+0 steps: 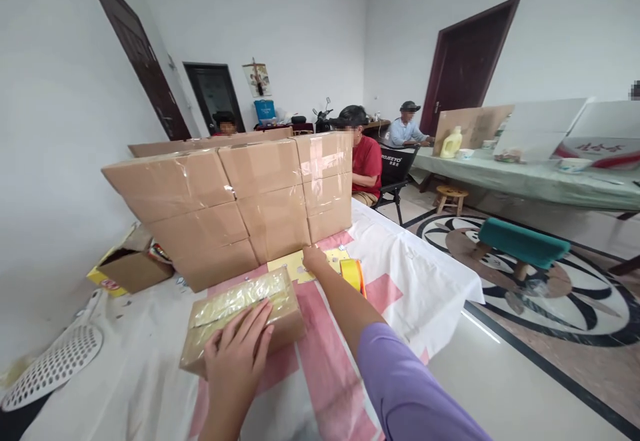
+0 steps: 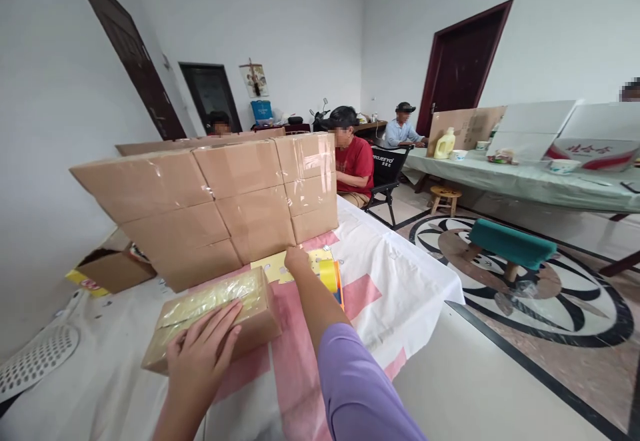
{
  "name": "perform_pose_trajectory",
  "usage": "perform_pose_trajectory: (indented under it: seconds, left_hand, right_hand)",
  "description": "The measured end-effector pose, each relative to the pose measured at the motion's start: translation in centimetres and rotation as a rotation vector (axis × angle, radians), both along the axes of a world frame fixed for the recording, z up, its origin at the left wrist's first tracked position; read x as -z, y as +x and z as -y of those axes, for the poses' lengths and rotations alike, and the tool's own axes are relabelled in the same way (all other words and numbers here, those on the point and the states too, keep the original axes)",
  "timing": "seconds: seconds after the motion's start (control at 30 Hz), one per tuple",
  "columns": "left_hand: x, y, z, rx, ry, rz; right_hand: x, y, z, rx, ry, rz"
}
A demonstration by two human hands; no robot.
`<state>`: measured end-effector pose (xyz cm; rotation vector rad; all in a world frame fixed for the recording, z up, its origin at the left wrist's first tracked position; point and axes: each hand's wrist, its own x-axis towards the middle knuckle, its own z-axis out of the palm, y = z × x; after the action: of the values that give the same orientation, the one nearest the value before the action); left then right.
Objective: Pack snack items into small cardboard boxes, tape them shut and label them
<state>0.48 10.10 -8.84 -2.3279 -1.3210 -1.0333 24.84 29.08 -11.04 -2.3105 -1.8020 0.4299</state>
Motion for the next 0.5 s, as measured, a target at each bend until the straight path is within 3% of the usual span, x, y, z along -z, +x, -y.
perform_pose_trajectory:
  seconds: [0.2,0.5]
  left_hand:
    - [-0.2,0.0,0.0,0.001,0.006,-0.01]
    - [-0.4,0.1,0.0,-0.021,-0.027,-0.024]
  right_hand:
    - [-0.3,0.1,-0.6,-0.007,-0.133,-0.075]
    - [0.1,0.1,0.5,0.084,-0.044,-0.23]
